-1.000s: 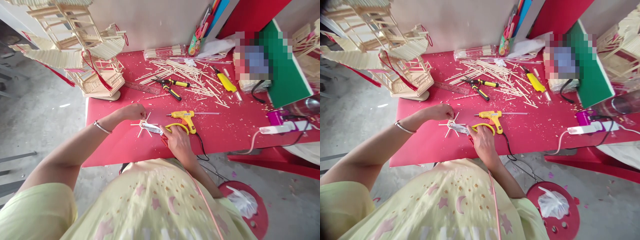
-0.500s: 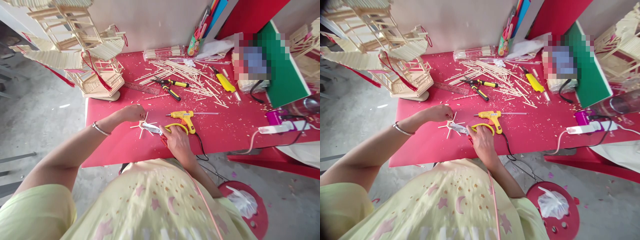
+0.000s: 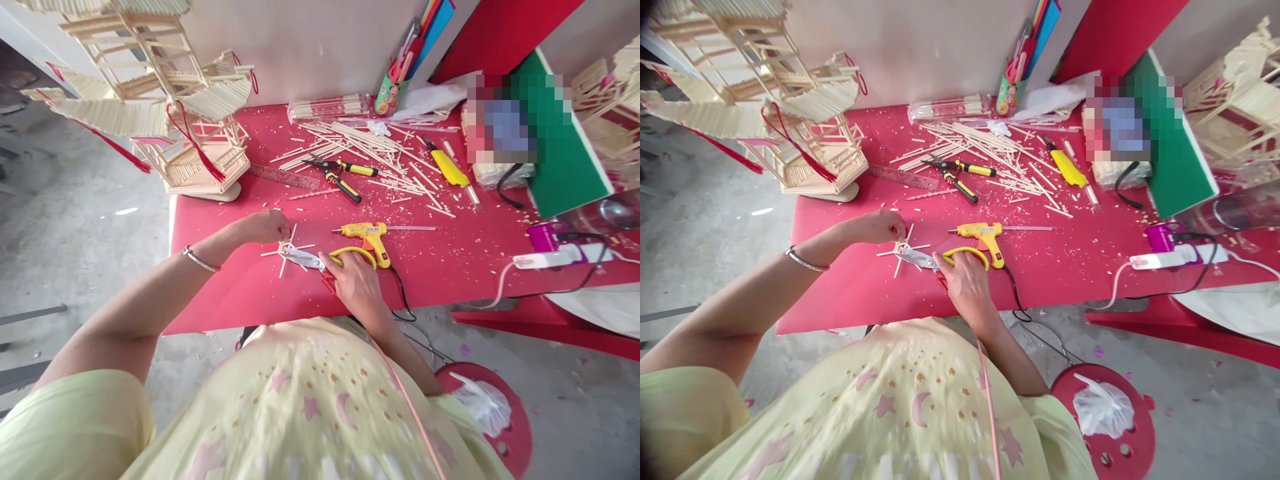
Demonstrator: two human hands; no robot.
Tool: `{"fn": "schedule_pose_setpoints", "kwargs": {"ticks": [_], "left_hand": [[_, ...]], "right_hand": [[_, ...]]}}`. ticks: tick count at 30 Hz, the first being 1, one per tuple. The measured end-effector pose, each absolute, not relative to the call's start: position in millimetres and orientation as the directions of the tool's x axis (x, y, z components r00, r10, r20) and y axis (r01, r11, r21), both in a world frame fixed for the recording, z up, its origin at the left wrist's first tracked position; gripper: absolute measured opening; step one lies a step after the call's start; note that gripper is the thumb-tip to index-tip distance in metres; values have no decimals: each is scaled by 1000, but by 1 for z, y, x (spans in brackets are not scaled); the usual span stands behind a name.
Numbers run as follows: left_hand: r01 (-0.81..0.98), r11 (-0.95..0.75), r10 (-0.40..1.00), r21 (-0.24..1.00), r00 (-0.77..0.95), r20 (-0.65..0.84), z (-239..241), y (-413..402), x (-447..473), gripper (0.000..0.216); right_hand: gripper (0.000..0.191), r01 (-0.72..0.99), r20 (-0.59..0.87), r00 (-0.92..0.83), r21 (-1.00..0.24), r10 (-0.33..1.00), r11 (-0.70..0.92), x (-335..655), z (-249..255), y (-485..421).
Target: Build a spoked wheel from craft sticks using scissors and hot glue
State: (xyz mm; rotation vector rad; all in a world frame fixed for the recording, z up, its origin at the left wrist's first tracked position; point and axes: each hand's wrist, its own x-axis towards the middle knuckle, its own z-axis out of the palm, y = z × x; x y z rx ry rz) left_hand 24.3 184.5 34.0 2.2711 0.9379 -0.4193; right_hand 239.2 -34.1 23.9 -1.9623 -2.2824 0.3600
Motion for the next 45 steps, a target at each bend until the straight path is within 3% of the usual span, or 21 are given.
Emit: {"fn": "schedule_pose_setpoints", "kwargs": {"ticks": [5,12,17,24,27,29,31,34,36,41,45], "left_hand": [[724,-261,609,638,637,-473,48,189,3,24],[516,140,601,845,634,-487,58,174,-9,29],[305,348,627,887,628,-462,45,159,-13,31],[156,460,606,874,665,-438,45,154,-16,32],[105,495,601,862,676,-427,44,154,-12,35],[68,500,615,863,674,-410,43,152,-8,35],[32,503,633,864,667,-393,43,150,-5,35],[0,511,644,860,663,-382,42,146,0,35],[-20,516,656,856,653,-380,41,143,3,36],[-93,528,714,844,586,-382,39,139,4,33],[-203,542,761,816,532,-373,38,132,0,31]], "right_hand": [[66,940,-11,-106,-328,994,97,252,39,-43],[53,976,94,17,-219,995,4,275,65,27],[55,970,56,-81,-223,995,92,272,50,99],[52,957,29,-231,-173,973,232,275,51,165],[50,960,103,-214,-161,971,228,284,70,158],[43,964,190,-136,-201,972,173,290,81,131],[33,966,181,38,-257,983,10,297,84,89],[29,915,-5,316,-263,949,-306,305,71,23],[34,872,-103,412,-241,905,-425,306,56,-8],[42,818,-143,490,-266,860,-510,302,29,-20],[29,770,-123,489,-403,863,-494,304,26,-13]]}}
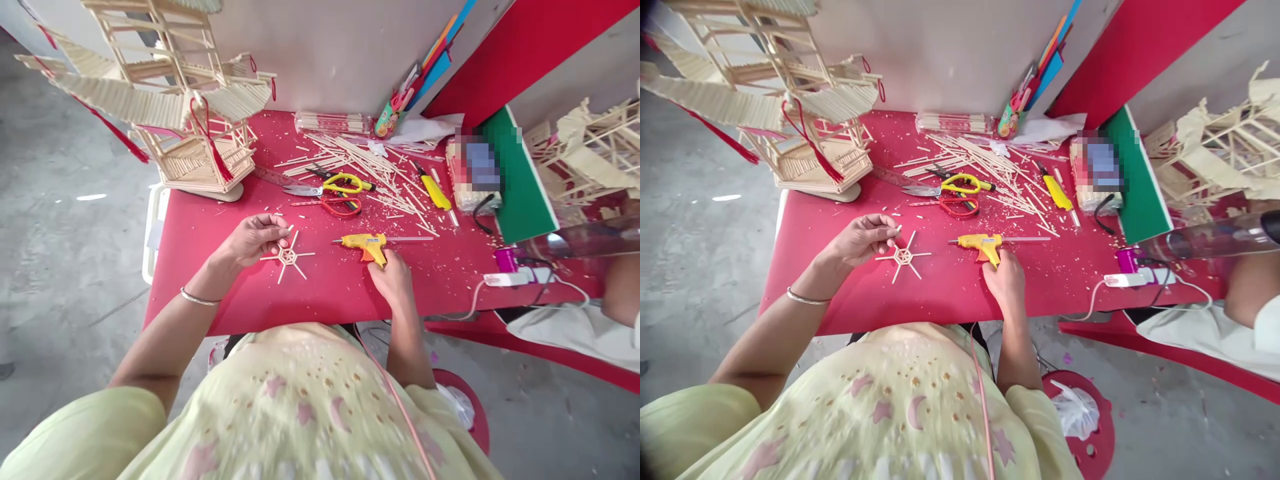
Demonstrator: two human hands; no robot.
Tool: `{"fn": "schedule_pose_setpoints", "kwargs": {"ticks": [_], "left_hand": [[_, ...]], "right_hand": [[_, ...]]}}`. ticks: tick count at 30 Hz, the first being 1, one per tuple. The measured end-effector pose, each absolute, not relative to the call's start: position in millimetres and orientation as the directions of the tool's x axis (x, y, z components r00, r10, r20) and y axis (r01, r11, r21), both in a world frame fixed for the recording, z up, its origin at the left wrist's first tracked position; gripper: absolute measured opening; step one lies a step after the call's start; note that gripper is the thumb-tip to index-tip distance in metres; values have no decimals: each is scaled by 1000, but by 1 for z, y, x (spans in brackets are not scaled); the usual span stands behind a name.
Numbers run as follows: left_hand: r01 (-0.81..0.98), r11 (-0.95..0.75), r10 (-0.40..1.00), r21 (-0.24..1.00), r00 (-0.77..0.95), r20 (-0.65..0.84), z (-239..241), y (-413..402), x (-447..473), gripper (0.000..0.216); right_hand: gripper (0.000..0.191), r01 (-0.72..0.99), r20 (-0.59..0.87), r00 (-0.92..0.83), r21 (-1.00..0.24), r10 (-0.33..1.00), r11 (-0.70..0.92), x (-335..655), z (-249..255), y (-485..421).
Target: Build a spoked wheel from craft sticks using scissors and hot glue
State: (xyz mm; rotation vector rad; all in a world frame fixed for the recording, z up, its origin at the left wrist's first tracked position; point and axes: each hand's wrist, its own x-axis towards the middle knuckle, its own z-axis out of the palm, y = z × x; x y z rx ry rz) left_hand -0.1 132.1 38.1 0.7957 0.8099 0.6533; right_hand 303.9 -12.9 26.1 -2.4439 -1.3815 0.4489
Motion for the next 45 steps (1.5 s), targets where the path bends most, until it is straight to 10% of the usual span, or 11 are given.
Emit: {"fn": "schedule_pose_setpoints", "kwargs": {"ticks": [8,23,45], "left_hand": [[-232,549,786,803,471,-402,40,124,2,31],[-136,445,837,885,415,-357,46,123,-4,34],[-9,247,880,969,420,-221,32,136,-8,29]], "right_hand": [[27,500,-83,315,-832,946,-240,264,56,-1],[50,916,279,269,-371,922,-155,221,76,30],[31,947,342,245,-284,907,-149,224,60,44]]}}
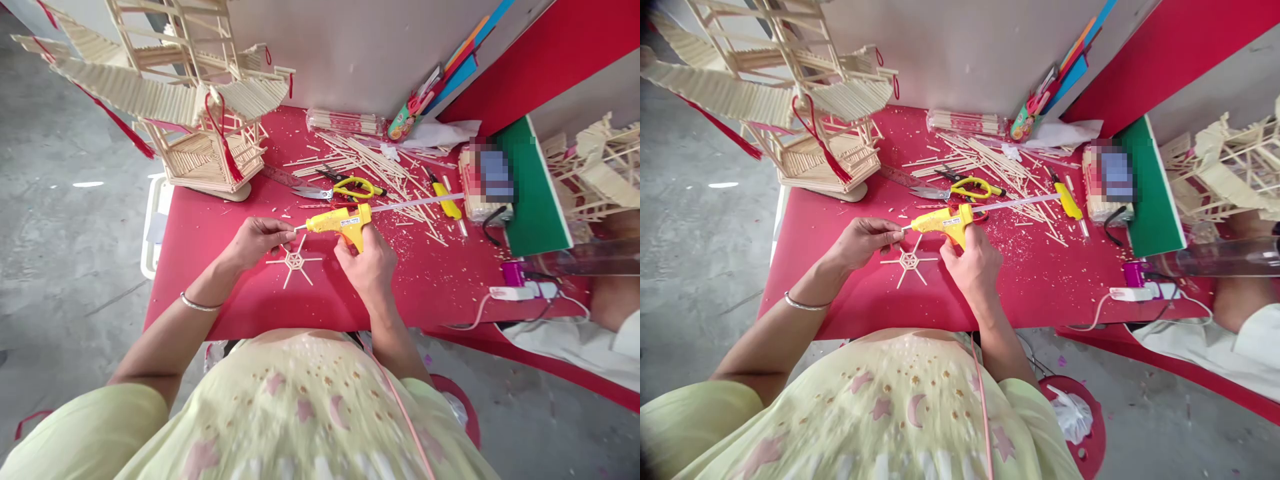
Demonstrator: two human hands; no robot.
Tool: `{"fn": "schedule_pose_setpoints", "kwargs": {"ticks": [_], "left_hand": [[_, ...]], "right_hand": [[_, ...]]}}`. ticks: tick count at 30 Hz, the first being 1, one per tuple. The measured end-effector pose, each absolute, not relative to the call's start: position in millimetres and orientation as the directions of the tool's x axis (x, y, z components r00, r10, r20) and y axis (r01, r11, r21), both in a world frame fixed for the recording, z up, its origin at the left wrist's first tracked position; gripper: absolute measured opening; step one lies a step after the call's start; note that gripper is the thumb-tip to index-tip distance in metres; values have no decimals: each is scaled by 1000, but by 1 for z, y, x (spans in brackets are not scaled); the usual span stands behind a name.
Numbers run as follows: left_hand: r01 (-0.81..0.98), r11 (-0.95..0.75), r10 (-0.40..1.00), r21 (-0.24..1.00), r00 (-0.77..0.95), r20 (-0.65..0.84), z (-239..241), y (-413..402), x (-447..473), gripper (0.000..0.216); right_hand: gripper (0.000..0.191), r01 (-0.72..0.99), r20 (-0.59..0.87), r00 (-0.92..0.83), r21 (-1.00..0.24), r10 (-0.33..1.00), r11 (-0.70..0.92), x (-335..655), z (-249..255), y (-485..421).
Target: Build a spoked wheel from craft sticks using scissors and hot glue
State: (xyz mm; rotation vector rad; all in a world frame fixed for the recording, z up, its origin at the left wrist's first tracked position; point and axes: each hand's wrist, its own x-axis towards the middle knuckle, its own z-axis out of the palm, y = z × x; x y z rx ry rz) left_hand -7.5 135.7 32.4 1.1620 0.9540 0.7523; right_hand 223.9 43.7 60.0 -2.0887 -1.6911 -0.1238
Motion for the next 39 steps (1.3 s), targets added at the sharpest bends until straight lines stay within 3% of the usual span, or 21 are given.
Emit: {"fn": "schedule_pose_setpoints", "kwargs": {"ticks": [11,25,33,39], "left_hand": [[15,216,889,976,411,-203,28,134,-10,28],[-86,272,877,958,432,-211,29,135,-9,25],[-155,390,860,908,415,-298,33,133,-6,27],[-298,566,800,768,422,-426,37,132,-2,34]], "right_hand": [[27,958,402,221,-261,889,-120,224,58,43],[30,954,399,220,-278,890,-112,225,54,42],[28,954,424,221,-279,878,-106,224,56,42],[26,954,423,231,-278,876,-117,222,55,41]]}}
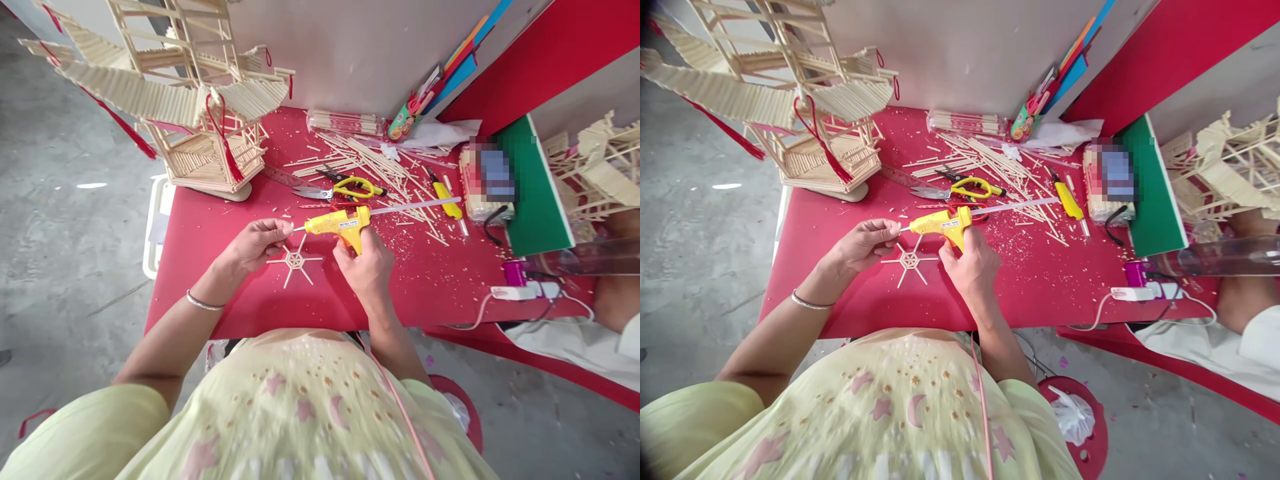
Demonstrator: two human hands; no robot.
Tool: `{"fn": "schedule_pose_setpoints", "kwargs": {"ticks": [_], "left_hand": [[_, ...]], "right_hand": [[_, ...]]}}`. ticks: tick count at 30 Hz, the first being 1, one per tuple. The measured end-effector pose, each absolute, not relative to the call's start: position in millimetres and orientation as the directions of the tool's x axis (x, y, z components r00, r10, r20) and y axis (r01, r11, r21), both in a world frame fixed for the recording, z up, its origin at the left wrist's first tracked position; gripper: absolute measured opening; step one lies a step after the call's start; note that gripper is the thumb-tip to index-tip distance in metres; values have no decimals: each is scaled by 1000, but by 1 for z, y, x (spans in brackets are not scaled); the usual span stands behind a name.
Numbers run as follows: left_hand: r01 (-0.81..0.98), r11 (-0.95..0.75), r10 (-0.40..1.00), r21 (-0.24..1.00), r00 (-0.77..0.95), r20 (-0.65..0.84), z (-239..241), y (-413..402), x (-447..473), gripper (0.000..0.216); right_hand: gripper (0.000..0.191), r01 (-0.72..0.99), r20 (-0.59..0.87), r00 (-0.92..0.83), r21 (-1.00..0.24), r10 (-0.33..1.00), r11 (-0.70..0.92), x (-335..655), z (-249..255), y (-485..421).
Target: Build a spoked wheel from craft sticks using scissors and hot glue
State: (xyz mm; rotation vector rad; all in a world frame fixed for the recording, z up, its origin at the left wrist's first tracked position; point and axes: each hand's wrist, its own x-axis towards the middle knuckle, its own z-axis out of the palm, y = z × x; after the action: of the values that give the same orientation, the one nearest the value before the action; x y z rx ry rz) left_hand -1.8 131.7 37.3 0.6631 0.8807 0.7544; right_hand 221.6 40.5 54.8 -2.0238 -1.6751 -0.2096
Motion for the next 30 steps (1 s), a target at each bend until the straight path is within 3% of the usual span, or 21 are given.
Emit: {"fn": "schedule_pose_setpoints", "kwargs": {"ticks": [12,30], "left_hand": [[-467,721,692,511,508,-513,33,132,3,24],[-466,739,673,487,553,-492,29,132,1,19]], "right_hand": [[31,950,407,221,-297,886,-101,218,46,39],[25,944,412,234,-314,881,-104,220,47,38]]}}
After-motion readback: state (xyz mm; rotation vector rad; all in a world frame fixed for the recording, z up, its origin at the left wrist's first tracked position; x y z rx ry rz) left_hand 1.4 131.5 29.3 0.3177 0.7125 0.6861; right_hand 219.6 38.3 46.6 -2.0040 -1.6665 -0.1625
